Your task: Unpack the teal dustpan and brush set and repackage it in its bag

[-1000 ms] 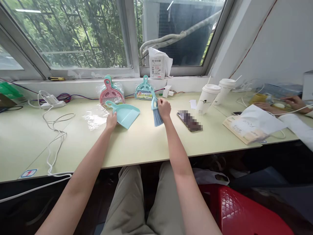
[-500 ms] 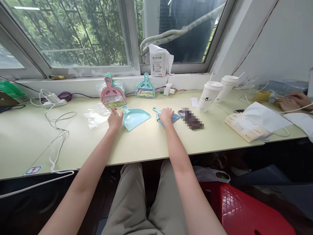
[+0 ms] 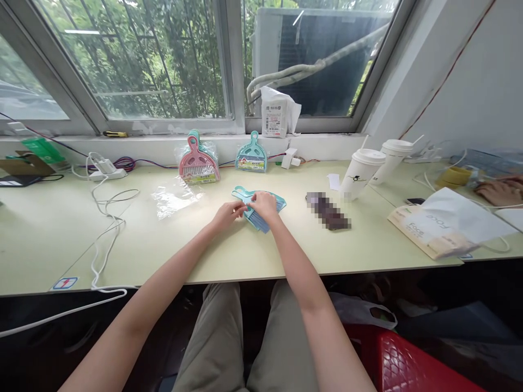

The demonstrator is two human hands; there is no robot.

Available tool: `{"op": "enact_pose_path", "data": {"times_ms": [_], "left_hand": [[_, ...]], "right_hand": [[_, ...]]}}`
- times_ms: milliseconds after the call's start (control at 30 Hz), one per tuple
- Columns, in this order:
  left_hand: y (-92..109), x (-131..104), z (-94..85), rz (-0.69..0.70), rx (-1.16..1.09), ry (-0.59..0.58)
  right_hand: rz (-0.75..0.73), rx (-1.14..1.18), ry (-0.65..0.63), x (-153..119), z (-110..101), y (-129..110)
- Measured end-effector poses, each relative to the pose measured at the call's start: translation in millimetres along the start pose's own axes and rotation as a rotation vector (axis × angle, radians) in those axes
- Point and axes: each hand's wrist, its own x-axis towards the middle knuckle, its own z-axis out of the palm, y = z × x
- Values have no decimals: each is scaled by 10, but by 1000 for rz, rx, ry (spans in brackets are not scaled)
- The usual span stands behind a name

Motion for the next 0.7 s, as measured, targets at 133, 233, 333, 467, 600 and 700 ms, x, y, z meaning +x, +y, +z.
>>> {"op": "enact_pose_path", "data": {"times_ms": [133,233,333,467,600,700], "left_hand": [[-54,5,-76,81,181,276],[-235,36,-158,34,182,274],[-286,44,-127,21,40,85],[-50,-1,28,140,-140,-320],[105,-42,40,267,283,-143],[23,-35,-93,299,626,50]], "right_hand": [[54,-14,50,-4,20,1],[93,-82,99,14,64,45],[-5,-168,134,12,114,60],[-146,-139,31,-10,71,60],[-249,-42,-105,-25,-29,58],[-277,1,-111,-24,-41,46]]}}
